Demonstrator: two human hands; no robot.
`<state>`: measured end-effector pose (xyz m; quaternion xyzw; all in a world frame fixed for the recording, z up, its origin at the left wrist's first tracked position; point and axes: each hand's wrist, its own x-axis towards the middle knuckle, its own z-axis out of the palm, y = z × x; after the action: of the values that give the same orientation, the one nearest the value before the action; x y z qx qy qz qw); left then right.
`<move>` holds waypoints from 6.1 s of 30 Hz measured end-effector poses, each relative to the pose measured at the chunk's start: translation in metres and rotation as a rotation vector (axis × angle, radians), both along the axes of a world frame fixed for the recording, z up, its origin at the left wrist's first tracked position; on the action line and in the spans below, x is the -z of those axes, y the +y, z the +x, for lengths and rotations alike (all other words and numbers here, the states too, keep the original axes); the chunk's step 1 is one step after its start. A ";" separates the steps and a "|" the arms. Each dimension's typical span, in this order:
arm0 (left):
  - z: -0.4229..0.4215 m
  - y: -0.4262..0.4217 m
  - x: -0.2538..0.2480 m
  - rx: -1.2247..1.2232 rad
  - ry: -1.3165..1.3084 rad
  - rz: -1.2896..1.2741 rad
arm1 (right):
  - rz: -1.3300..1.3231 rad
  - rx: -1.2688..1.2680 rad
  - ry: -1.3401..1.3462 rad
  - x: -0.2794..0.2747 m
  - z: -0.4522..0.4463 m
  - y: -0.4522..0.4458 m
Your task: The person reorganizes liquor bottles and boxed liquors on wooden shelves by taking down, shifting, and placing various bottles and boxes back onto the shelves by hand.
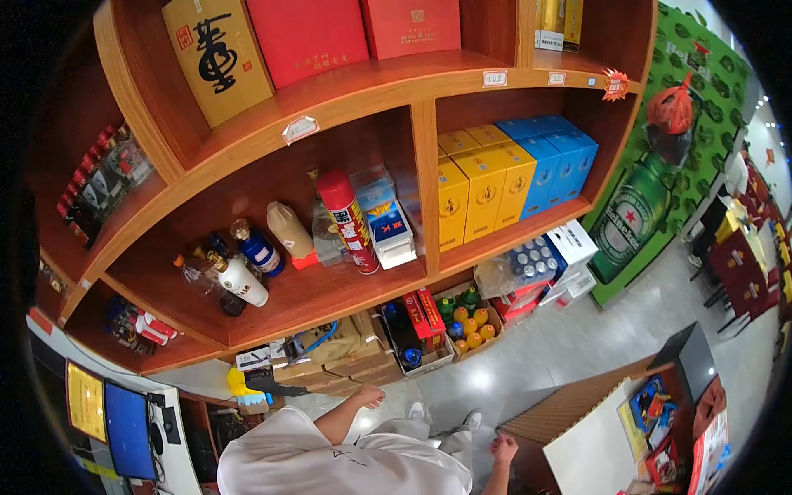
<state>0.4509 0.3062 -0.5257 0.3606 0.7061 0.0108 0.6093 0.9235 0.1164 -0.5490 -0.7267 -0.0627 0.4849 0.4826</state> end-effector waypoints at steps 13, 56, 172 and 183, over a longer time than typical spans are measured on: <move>0.052 -0.144 0.009 -0.687 -0.058 -0.183 | 0.103 -0.531 -0.261 0.019 0.094 0.152; 0.214 -0.124 0.024 -1.104 -0.484 -0.097 | 0.789 -1.595 -1.454 -0.518 -0.123 0.618; 0.451 0.068 -0.231 -0.611 -0.691 0.800 | 1.563 -1.245 -1.603 -0.450 -0.065 0.523; 0.473 0.055 -0.262 -0.626 -0.581 0.782 | 1.614 -1.207 -1.669 -0.427 -0.044 0.488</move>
<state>0.9238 0.3617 -0.2640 0.3152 0.5264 0.5491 0.5675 0.8797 0.6046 -0.1221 -0.1717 -0.9261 -0.1441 0.3033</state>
